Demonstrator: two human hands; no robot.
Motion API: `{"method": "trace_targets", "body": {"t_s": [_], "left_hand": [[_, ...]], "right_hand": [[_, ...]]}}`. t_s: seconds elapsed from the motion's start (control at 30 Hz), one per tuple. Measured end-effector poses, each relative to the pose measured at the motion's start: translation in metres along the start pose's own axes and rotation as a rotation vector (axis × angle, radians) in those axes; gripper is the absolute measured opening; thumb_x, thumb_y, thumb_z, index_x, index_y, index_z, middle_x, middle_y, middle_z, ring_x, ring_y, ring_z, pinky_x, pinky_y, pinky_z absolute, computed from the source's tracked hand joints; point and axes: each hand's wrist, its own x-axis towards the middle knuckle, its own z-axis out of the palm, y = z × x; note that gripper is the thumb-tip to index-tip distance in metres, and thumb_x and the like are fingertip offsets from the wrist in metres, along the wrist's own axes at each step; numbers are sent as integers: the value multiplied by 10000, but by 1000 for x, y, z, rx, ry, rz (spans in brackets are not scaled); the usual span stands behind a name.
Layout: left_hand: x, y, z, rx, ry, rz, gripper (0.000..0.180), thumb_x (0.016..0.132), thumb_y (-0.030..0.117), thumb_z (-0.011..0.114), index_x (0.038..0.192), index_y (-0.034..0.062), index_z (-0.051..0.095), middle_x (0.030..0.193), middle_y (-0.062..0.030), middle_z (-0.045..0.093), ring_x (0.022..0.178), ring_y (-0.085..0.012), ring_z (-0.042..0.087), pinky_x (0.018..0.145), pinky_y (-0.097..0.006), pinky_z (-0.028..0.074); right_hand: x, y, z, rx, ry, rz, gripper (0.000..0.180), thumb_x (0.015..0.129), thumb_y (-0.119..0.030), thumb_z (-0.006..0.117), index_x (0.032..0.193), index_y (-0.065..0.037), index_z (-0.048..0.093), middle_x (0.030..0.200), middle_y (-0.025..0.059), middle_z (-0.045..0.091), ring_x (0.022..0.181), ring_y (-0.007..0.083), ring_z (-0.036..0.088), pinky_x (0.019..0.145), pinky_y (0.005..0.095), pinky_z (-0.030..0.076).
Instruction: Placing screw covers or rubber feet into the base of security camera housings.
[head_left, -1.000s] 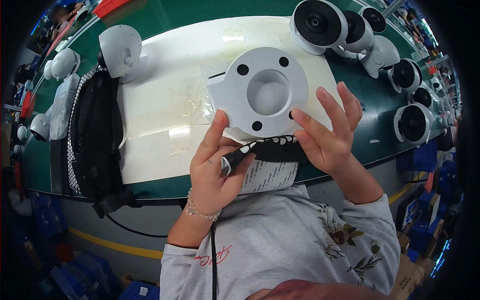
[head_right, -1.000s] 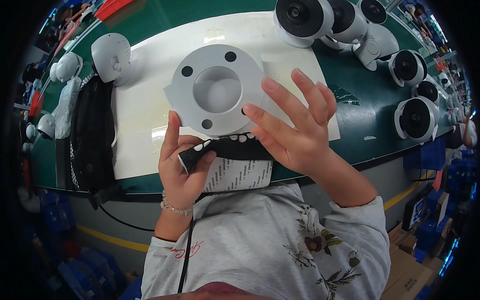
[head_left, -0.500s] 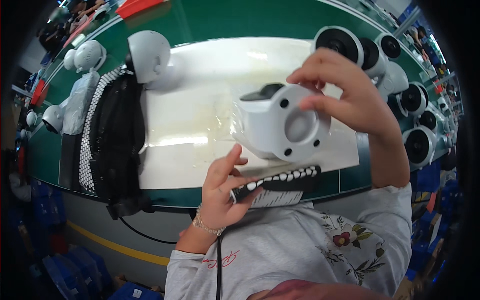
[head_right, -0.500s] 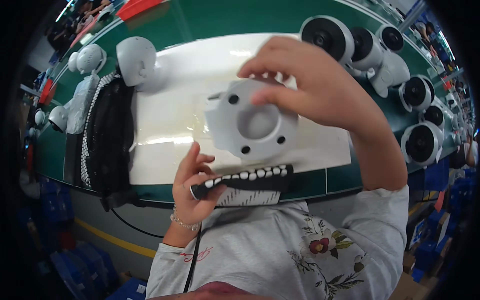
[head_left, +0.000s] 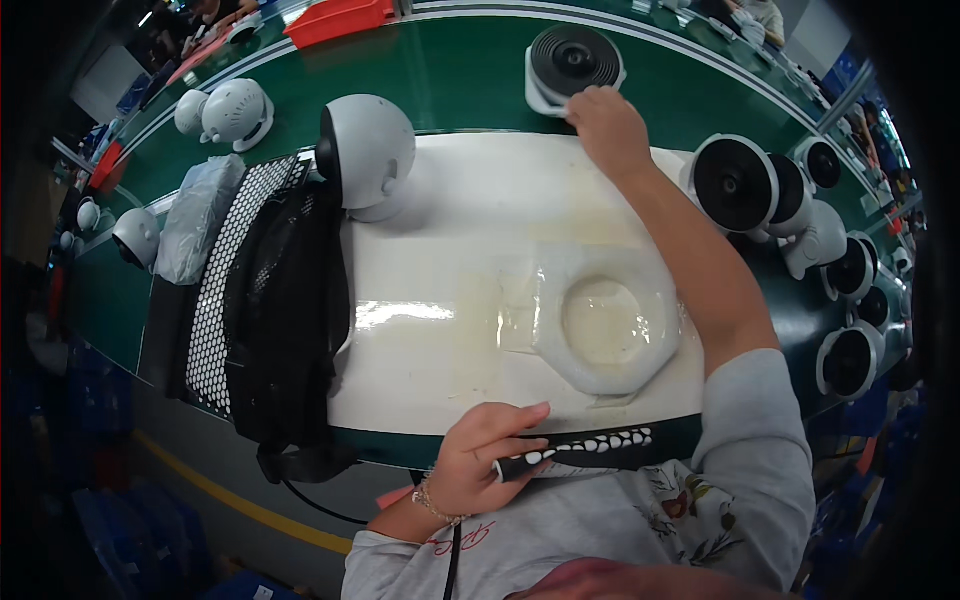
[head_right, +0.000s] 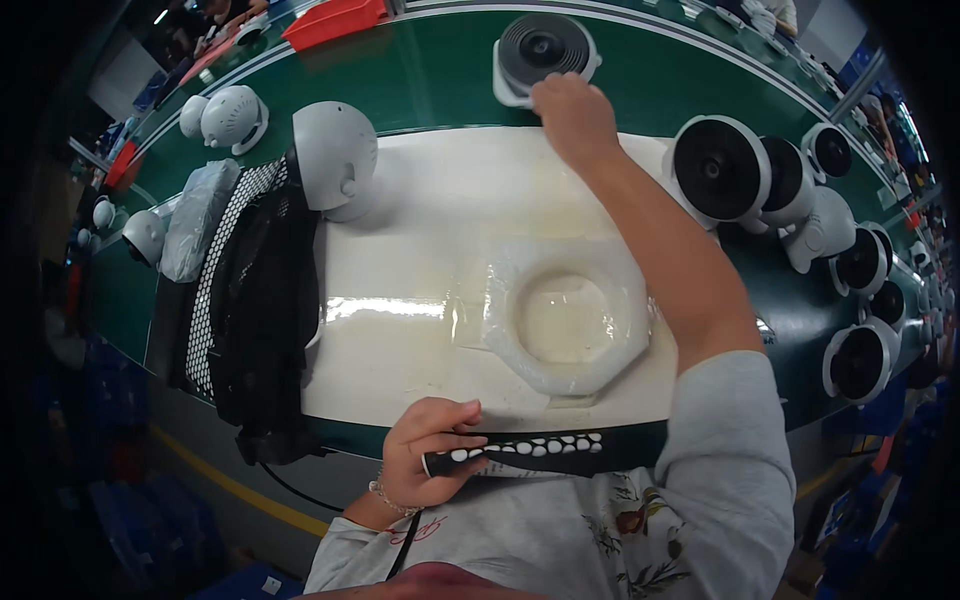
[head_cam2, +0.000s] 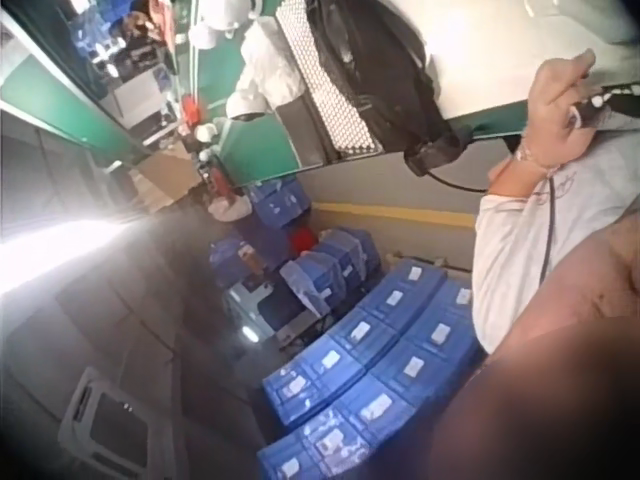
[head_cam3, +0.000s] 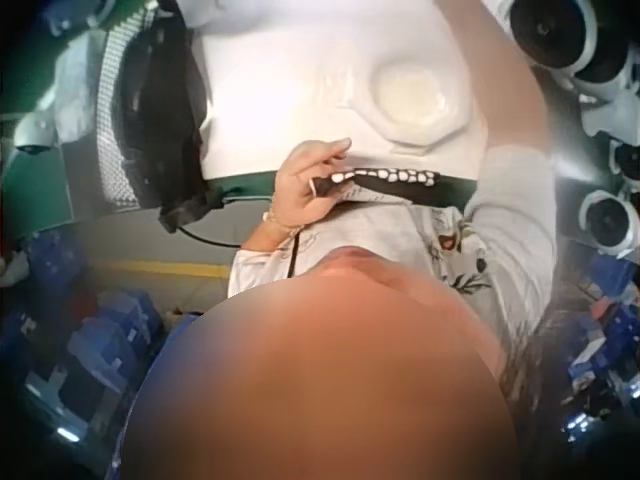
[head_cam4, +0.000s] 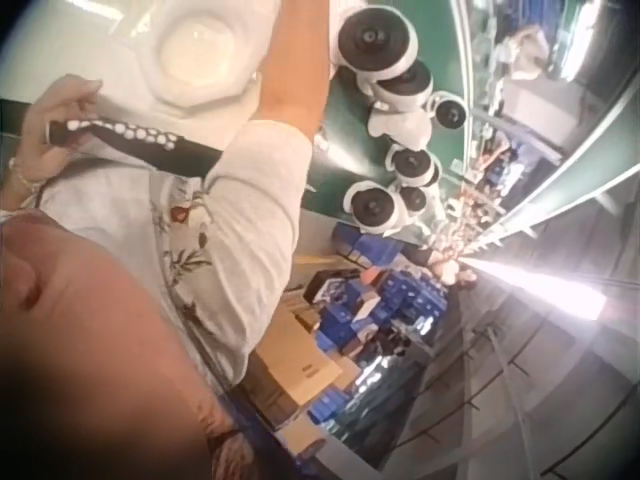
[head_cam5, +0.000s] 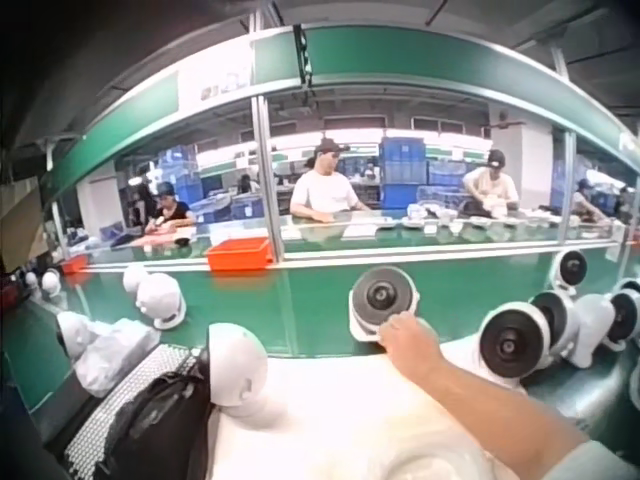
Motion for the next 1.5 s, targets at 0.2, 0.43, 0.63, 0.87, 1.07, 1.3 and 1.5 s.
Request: {"method": "trace_targets", "body": {"t_s": [0.2,0.43,0.63,0.87,1.07,1.3,1.5], "left_hand": [[-1,1,0,7,30,-16,253,543,-41,688,785,7,631,1044,-112,573,795,-221,571,687,-301,468],[1,1,1,20,36,-51,234,552,-45,676,777,-9,619,1015,-113,581,777,-211,571,676,-295,464],[1,3,5,29,51,-67,181,591,-8,671,747,-20,580,984,-120,586,760,-214,569,671,-307,457],[-3,2,12,19,87,-41,185,631,24,676,746,-28,541,933,-138,592,700,-217,569,638,-309,456],[-7,9,11,-1,93,-132,222,584,-43,669,797,-10,612,876,-118,629,749,-222,612,672,-276,481],[-6,10,21,-78,147,-169,223,626,-54,646,844,-9,627,849,-96,629,738,-184,603,657,-246,459],[-2,19,32,-113,158,-205,188,610,-79,588,795,-48,593,836,-129,618,755,-174,578,686,-245,438]], "right_hand": [[-5,35,33,-384,-417,42,191,817,-255,509,817,-76,577,795,74,566,820,248,539,675,347,452],[-105,16,-39,378,-402,425,542,881,-383,411,1267,-9,341,1337,179,292,1254,297,245,1027,340,186],[-156,36,-98,-148,-362,376,490,846,-310,492,1227,-19,390,1232,179,405,1168,314,349,985,357,240],[-143,21,-145,63,-29,65,238,777,-104,597,996,-17,567,883,95,574,790,231,551,697,315,428],[-109,-31,-203,606,53,441,174,811,-148,586,956,-56,616,673,-8,559,464,51,429,417,170,319],[-60,-59,-199,984,-285,467,233,852,-252,534,925,-45,613,650,-22,549,436,-7,394,375,125,288],[-70,-78,-164,912,-320,365,209,843,-217,531,943,-41,584,826,51,559,629,72,471,585,205,396]]}}
